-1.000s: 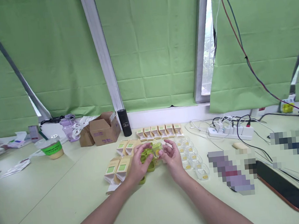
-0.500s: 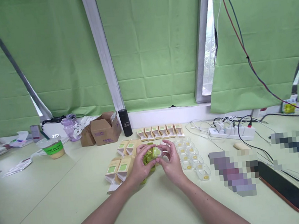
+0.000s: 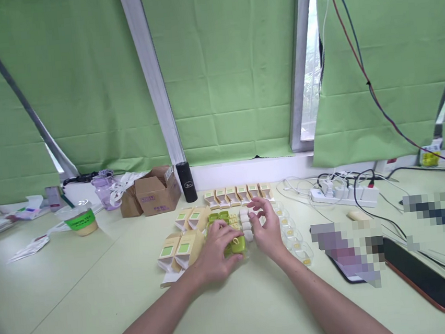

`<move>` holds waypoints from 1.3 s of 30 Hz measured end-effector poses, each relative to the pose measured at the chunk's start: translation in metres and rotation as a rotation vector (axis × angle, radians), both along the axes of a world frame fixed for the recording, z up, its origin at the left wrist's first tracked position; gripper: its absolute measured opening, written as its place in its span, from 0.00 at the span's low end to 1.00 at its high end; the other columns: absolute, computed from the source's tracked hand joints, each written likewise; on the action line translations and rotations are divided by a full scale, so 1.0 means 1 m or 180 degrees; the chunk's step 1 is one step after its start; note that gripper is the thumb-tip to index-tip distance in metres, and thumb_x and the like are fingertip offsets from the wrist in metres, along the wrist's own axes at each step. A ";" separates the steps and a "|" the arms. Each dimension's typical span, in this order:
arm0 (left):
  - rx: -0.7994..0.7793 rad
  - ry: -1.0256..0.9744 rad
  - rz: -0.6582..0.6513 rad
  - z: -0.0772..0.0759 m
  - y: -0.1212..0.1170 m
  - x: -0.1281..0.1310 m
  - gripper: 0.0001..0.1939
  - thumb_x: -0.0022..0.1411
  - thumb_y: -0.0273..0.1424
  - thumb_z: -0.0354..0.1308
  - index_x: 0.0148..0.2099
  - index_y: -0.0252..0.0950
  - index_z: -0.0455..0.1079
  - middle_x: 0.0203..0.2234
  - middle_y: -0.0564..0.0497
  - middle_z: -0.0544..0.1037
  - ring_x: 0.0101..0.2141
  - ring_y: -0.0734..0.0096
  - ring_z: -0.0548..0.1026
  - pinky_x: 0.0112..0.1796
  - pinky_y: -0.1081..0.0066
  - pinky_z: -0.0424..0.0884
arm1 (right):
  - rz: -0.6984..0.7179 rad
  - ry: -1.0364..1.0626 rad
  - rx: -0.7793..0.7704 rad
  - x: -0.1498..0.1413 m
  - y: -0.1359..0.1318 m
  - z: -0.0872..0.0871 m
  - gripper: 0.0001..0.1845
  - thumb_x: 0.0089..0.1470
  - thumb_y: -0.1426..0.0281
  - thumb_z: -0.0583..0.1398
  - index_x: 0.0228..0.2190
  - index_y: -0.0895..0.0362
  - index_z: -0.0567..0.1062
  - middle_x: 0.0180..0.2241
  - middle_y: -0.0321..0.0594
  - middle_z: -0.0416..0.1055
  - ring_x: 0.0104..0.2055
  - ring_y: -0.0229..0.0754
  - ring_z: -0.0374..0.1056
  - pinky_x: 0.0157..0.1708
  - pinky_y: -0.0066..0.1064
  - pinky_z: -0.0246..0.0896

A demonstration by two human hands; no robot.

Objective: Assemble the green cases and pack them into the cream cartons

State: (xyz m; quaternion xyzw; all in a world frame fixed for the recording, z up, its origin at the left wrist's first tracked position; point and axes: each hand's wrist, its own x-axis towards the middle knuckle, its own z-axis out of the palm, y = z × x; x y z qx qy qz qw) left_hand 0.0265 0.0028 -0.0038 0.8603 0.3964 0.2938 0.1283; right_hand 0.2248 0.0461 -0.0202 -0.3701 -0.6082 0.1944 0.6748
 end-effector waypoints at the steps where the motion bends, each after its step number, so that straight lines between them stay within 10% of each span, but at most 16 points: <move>1: 0.0014 0.0134 -0.0022 0.001 -0.001 0.002 0.25 0.59 0.34 0.72 0.58 0.42 0.75 0.49 0.45 0.79 0.56 0.47 0.63 0.59 0.47 0.64 | -0.0034 -0.0049 0.0006 0.000 0.000 -0.001 0.15 0.64 0.66 0.60 0.53 0.50 0.71 0.46 0.44 0.78 0.47 0.50 0.73 0.44 0.43 0.68; 18: -0.0037 0.0335 0.0007 -0.001 0.000 0.006 0.23 0.64 0.44 0.66 0.60 0.47 0.73 0.47 0.44 0.77 0.52 0.45 0.67 0.54 0.47 0.64 | 0.0054 -0.0578 0.0138 0.003 0.000 -0.015 0.15 0.66 0.68 0.58 0.53 0.50 0.73 0.44 0.42 0.79 0.42 0.48 0.73 0.43 0.44 0.69; 26: 0.0311 0.1012 0.1263 0.016 0.069 -0.026 0.17 0.72 0.32 0.50 0.57 0.38 0.73 0.57 0.39 0.72 0.61 0.44 0.62 0.60 0.46 0.62 | 0.0026 -0.0562 0.0193 0.002 -0.004 -0.011 0.14 0.67 0.68 0.58 0.52 0.50 0.73 0.43 0.42 0.79 0.41 0.48 0.73 0.41 0.42 0.68; 34: -0.0196 0.1830 0.1235 0.021 0.142 -0.048 0.09 0.64 0.29 0.59 0.43 0.38 0.80 0.56 0.39 0.76 0.62 0.42 0.65 0.62 0.42 0.61 | -0.0006 -0.0742 0.0270 0.001 -0.005 -0.015 0.14 0.66 0.69 0.57 0.52 0.50 0.73 0.43 0.43 0.79 0.41 0.49 0.73 0.40 0.44 0.68; 39: -0.0500 0.2063 0.1297 0.011 0.167 -0.038 0.18 0.72 0.38 0.62 0.59 0.37 0.73 0.60 0.42 0.74 0.57 0.52 0.75 0.57 0.46 0.74 | -0.0037 -0.0951 0.0396 0.001 -0.006 -0.017 0.16 0.65 0.71 0.57 0.52 0.49 0.73 0.42 0.42 0.79 0.41 0.50 0.73 0.41 0.45 0.68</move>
